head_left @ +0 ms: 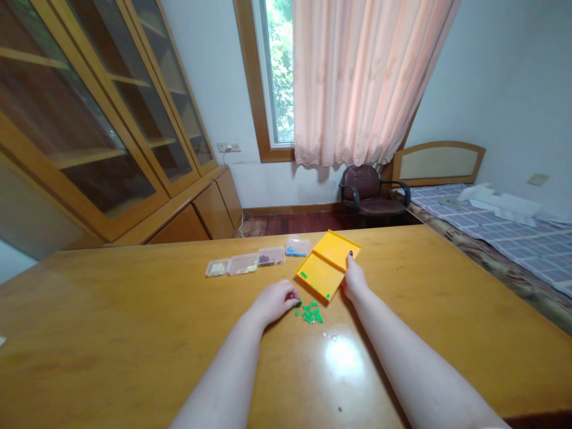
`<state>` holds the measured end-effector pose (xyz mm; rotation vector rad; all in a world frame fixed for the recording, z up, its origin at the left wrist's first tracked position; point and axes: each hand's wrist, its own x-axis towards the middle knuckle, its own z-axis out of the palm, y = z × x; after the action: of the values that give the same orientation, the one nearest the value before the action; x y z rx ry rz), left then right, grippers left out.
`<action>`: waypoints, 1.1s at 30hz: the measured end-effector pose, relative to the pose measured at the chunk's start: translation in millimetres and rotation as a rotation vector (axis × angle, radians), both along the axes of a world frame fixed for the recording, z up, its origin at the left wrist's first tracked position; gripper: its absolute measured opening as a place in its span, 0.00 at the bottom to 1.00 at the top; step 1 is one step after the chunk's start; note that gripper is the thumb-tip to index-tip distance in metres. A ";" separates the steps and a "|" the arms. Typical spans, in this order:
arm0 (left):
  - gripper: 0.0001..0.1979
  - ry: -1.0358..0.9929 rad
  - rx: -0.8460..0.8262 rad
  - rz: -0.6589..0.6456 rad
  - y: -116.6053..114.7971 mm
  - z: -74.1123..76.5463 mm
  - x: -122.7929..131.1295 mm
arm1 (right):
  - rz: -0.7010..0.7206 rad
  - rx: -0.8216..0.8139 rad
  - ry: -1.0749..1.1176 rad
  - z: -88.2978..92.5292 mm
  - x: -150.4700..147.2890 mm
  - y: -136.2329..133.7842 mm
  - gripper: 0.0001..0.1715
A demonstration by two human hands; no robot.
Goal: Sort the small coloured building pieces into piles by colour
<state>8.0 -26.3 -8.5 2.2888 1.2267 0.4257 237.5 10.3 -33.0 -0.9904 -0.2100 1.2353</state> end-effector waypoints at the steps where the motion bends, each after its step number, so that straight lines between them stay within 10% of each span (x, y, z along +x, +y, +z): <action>1: 0.03 -0.008 0.002 0.003 0.0 0.4 -0.1 | -0.001 -0.004 -0.002 -0.7 0.4 0.5 0.17; 15: 0.07 -0.176 0.249 0.189 5.3 -2.1 5.5 | 0.168 0.006 0.017 1.0 -21.2 -13.1 0.18; 22: 0.12 -0.013 0.312 0.197 -21.4 6.2 21.5 | -0.011 0.001 -0.058 3.3 -2.3 -2.6 0.18; 27: 0.40 0.238 0.252 0.323 -51.6 -15.2 62.8 | -0.135 0.000 -0.080 -1.3 14.7 6.5 0.18; 33: 0.33 0.337 0.136 0.360 -41.7 -32.1 77.5 | -0.132 0.005 -0.039 -0.4 14.6 7.6 0.19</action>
<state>85.5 -68.0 -40.6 2.3179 1.8434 0.2583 252.1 17.9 -33.4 -1.0086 -0.1757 1.0955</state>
